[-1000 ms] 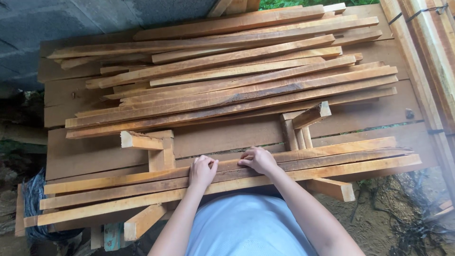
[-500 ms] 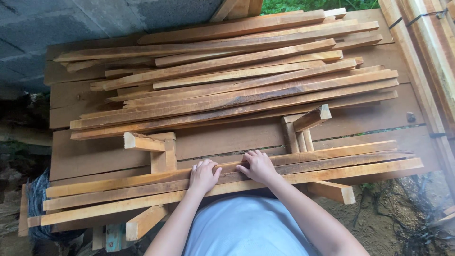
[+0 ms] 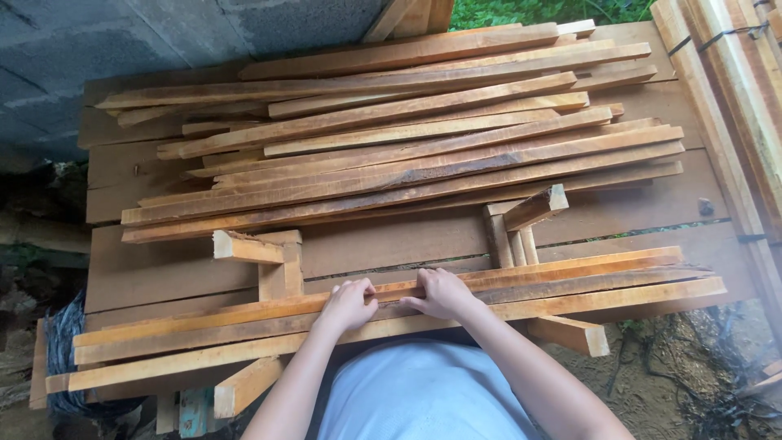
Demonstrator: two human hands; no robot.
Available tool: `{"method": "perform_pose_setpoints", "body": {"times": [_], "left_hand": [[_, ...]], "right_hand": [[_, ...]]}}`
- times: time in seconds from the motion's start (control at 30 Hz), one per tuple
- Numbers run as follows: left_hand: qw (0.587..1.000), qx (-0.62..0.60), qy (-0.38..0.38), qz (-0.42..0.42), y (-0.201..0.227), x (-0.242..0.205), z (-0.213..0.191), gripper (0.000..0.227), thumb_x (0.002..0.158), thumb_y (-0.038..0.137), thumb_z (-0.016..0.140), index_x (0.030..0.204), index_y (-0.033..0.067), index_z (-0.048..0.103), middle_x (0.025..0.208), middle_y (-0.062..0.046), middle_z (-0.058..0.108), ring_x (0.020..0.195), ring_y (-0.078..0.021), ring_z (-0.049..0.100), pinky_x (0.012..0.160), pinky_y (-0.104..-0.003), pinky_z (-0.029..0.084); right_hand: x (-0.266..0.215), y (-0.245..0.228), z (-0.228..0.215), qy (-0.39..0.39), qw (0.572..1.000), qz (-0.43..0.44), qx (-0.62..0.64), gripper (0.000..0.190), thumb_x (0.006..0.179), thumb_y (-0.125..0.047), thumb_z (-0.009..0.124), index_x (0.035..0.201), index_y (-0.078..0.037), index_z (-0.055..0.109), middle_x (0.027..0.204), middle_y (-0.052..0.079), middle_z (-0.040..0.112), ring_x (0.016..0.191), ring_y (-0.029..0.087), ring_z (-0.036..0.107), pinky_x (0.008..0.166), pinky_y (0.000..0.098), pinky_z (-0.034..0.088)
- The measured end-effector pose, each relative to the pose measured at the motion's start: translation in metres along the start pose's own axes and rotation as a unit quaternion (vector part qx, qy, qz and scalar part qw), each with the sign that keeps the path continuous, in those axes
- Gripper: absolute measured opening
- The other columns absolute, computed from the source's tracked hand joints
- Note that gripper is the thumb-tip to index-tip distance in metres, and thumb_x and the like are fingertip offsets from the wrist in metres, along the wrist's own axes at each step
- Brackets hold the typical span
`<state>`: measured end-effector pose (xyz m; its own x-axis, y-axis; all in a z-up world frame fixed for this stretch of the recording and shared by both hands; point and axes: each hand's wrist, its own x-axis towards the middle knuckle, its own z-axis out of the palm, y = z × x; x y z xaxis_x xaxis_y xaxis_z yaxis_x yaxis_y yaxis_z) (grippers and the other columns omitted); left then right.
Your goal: Organizing wood strips into bundles and securing them with plastic cable ties.
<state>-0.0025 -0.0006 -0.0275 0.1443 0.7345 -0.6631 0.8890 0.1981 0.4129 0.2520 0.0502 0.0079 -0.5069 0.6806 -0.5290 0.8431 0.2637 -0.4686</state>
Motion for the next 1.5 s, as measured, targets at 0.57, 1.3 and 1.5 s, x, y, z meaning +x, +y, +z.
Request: {"method": "perform_pose_setpoints", "body": {"times": [0.57,1.3,1.5], "left_hand": [[0.998,-0.007,0.048,0.030,0.012,0.001,-0.009,0.042,0.092,0.038,0.064,0.132,0.0243,0.060,0.126,0.000,0.065,0.127,-0.0256,0.055,0.112,-0.048,0.037],[0.931,0.123,0.264,0.220,0.021,-0.051,0.040,0.079,0.069,0.072,0.075,0.126,0.0188,0.061,0.120,0.000,0.055,0.121,-0.0205,0.051,0.099,-0.038,0.041],[0.953,0.072,0.225,0.188,0.020,-0.043,0.041,0.074,0.076,0.079,0.067,0.120,0.0202,0.063,0.116,0.002,0.056,0.117,-0.0192,0.054,0.095,-0.038,0.042]], "right_hand": [[0.031,0.019,0.008,-0.010,0.997,-0.028,0.071,0.048,0.077,-0.050,0.080,0.116,-0.023,0.074,0.113,0.008,0.067,0.115,0.037,0.065,0.098,0.0486,0.053],[0.044,-0.033,-0.022,-0.238,0.960,0.147,-0.024,0.104,0.076,-0.098,0.019,0.134,-0.026,0.067,0.145,0.010,0.062,0.141,0.028,0.053,0.115,0.0458,0.041],[0.036,-0.035,-0.019,-0.191,0.971,0.141,-0.040,0.100,0.081,-0.096,0.020,0.130,-0.024,0.069,0.138,0.010,0.067,0.137,0.028,0.058,0.112,0.0461,0.044]]}}
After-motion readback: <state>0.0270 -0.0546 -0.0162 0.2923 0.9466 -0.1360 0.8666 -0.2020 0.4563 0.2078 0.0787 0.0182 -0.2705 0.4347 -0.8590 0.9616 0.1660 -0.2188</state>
